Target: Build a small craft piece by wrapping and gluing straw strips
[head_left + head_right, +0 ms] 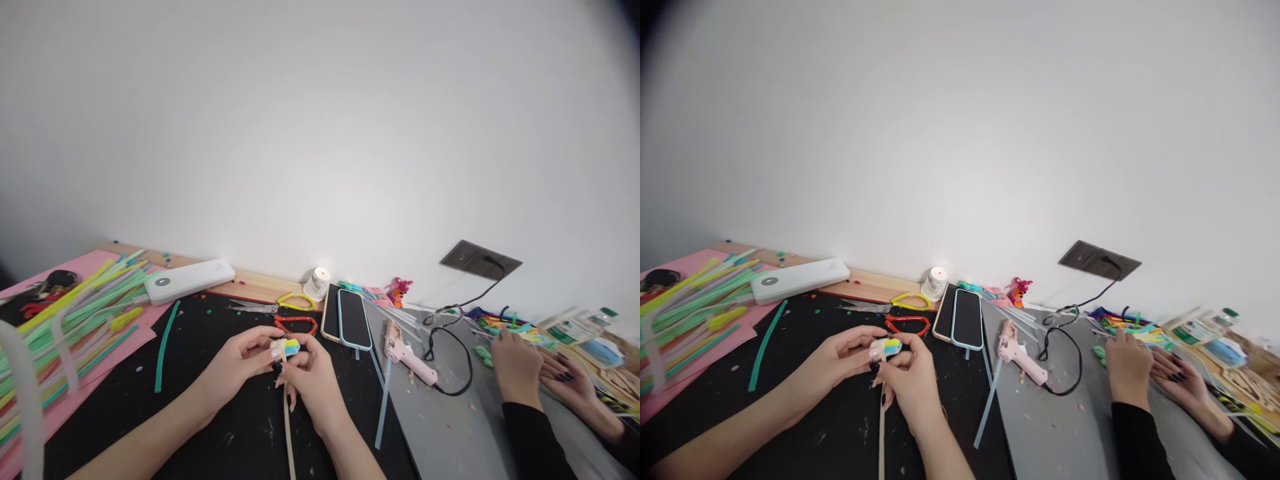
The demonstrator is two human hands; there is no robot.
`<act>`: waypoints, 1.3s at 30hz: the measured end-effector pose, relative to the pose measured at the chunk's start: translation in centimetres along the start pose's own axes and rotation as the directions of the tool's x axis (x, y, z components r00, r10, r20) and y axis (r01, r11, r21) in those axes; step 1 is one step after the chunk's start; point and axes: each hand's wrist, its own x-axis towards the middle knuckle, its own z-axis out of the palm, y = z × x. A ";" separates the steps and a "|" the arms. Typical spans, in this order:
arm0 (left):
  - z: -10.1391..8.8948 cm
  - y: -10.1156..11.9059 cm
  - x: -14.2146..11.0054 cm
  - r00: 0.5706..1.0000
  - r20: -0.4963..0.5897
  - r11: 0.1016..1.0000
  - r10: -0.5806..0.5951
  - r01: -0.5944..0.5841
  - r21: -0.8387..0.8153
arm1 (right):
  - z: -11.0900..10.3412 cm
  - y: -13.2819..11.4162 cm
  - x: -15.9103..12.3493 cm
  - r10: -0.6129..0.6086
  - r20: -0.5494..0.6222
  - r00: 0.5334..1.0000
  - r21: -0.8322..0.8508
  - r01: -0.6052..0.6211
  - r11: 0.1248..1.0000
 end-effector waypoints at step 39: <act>-0.5 -0.4 0.2 0.997 -0.062 0.982 -0.054 0.041 -0.187 | 0.4 -0.9 -0.8 -0.125 0.200 0.972 -0.047 0.137 0.989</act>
